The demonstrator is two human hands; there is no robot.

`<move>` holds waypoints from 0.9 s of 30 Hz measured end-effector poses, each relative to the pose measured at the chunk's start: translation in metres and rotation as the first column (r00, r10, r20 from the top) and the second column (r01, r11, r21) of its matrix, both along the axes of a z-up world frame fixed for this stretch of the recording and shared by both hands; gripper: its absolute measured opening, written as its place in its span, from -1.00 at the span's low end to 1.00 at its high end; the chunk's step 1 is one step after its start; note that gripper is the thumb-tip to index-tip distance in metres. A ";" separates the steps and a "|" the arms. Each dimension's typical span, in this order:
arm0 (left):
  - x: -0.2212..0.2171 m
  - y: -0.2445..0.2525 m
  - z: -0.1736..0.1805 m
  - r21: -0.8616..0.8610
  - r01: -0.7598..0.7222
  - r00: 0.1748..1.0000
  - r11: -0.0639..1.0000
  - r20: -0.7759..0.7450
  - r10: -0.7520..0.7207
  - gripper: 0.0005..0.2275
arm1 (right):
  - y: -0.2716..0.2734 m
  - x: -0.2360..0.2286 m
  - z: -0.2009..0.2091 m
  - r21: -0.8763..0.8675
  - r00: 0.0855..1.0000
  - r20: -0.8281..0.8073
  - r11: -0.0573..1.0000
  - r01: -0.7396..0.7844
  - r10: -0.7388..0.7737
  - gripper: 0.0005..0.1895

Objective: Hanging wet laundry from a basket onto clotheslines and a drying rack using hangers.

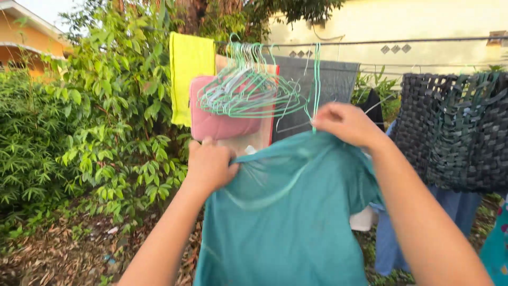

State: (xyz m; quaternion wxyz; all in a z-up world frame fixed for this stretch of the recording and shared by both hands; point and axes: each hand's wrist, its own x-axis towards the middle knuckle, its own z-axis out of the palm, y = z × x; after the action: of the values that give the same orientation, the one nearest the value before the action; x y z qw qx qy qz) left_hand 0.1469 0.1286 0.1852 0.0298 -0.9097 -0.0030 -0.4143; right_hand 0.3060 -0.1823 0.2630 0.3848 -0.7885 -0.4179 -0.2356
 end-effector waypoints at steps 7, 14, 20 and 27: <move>0.059 -0.007 0.022 -0.964 0.196 0.739 0.183 0.022 -0.674 -0.76 | 0.173 0.101 -0.046 0.511 0.950 -0.284 0.817 0.266 -0.131 0.03; 0.033 -0.025 0.053 -0.952 0.151 0.595 -0.266 0.302 -0.745 -0.73 | 0.171 0.213 0.058 0.786 0.731 -0.488 0.604 0.131 0.477 -0.45; 0.045 0.006 0.045 -0.953 0.160 0.720 -0.256 0.290 -0.630 -0.69 | 0.149 0.146 0.055 0.833 0.804 -0.352 0.552 0.035 0.479 -0.37; 0.052 0.021 0.039 -0.949 0.130 0.793 -0.286 0.273 -0.544 -0.66 | 0.128 0.131 0.044 0.781 0.865 -0.271 0.621 -0.059 0.423 -0.35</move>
State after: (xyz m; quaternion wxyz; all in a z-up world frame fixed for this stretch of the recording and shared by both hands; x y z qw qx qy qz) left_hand 0.1985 0.1495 0.2237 -0.7825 -0.6092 -0.0434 -0.1212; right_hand 0.4370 -0.0543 0.3065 0.7860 -0.5239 -0.2915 -0.1511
